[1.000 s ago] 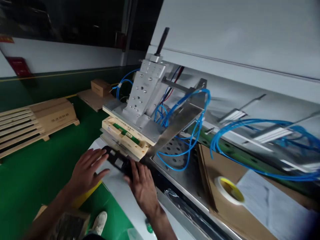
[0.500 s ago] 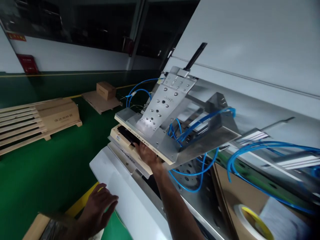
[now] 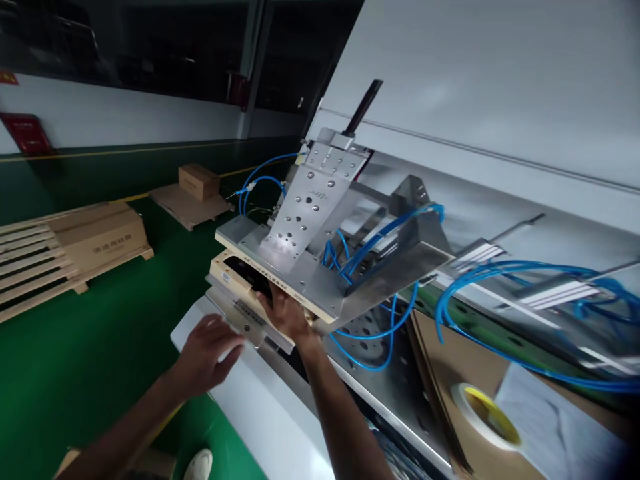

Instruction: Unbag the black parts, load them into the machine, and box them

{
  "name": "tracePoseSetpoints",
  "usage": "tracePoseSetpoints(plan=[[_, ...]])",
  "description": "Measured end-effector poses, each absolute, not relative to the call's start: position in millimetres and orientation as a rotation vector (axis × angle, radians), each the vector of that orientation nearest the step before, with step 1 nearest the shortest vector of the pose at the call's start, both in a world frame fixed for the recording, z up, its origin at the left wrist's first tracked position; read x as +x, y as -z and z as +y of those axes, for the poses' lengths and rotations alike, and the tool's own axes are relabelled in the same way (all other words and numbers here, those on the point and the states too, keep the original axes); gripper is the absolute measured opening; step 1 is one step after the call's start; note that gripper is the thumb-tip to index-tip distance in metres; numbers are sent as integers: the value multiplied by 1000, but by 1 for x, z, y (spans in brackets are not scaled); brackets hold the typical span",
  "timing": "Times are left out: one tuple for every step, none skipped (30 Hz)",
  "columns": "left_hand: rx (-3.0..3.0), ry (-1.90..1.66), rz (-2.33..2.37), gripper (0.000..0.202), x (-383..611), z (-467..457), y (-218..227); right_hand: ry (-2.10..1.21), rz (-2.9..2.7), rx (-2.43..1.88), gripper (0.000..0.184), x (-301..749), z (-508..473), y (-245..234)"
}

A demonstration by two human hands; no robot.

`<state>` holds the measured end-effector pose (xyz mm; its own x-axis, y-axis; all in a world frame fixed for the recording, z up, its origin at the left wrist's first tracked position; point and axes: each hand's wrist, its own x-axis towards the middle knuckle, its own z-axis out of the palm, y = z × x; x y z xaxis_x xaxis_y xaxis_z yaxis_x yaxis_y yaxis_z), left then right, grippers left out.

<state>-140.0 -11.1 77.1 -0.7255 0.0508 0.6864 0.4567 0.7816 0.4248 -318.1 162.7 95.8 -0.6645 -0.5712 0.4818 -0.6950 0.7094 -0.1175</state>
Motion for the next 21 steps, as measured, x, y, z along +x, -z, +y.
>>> tracePoseSetpoints(plan=[[-363,750,-2297,19,-154,-17,-82,-389,-2509,980,50,-310,167,-92],[-335,721,-2313,22,-168,-22,-85,-362,-2511,956,52,-301,172,-88],[-291,684,-2334,27,-184,-28,-86,-327,-2507,902,55,-291,178,-83],[-232,635,-2361,33,-199,-34,-86,-287,-2496,828,58,-282,183,-78],[-164,579,-2388,39,-214,-39,-84,-248,-2482,755,59,-274,188,-73],[-99,520,-2416,44,-227,-44,-80,-215,-2466,705,60,-267,193,-68],[-45,464,-2446,47,-237,-48,-76,-193,-2458,685,60,-262,196,-63],[-8,417,-2472,49,-245,-52,-71,-186,-2462,694,60,-259,198,-60],[12,379,-2495,51,-250,-55,-68,-188,-2475,715,60,-257,199,-59],[13,353,-2516,51,-253,-58,-65,-196,-2498,734,59,-255,198,-59],[1,339,-2528,52,-253,-62,-64,-212,-2529,740,60,-254,195,-61],[-19,339,-2533,54,-251,-65,-64,-235,-2563,730,60,-251,193,-64],[-37,350,-2525,56,-246,-67,-65,-268,-2593,710,60,-246,190,-67],[-49,374,-2504,58,-239,-68,-66,-308,-2611,690,60,-238,188,-70],[-58,409,-2470,59,-231,-68,-66,-354,-2615,673,60,-227,188,-73],[-54,451,-2421,60,-219,-66,-64,-406,-2604,673,59,-212,189,-74],[-52,501,-2363,59,-205,-61,-60,-463,-2581,693,57,-194,192,-73],[-53,557,-2305,57,-188,-54,-53,-528,-2554,740,54,-172,197,-71],[-55,605,-2260,54,-167,-44,-43,-603,-2523,807,51,-147,203,-67],[-61,645,-2222,50,-144,-31,-31,-683,-2492,880,49,-120,212,-62],[-96,685,-2237,48,-120,-15,-17,-760,-2464,952,45,-93,222,-55]])
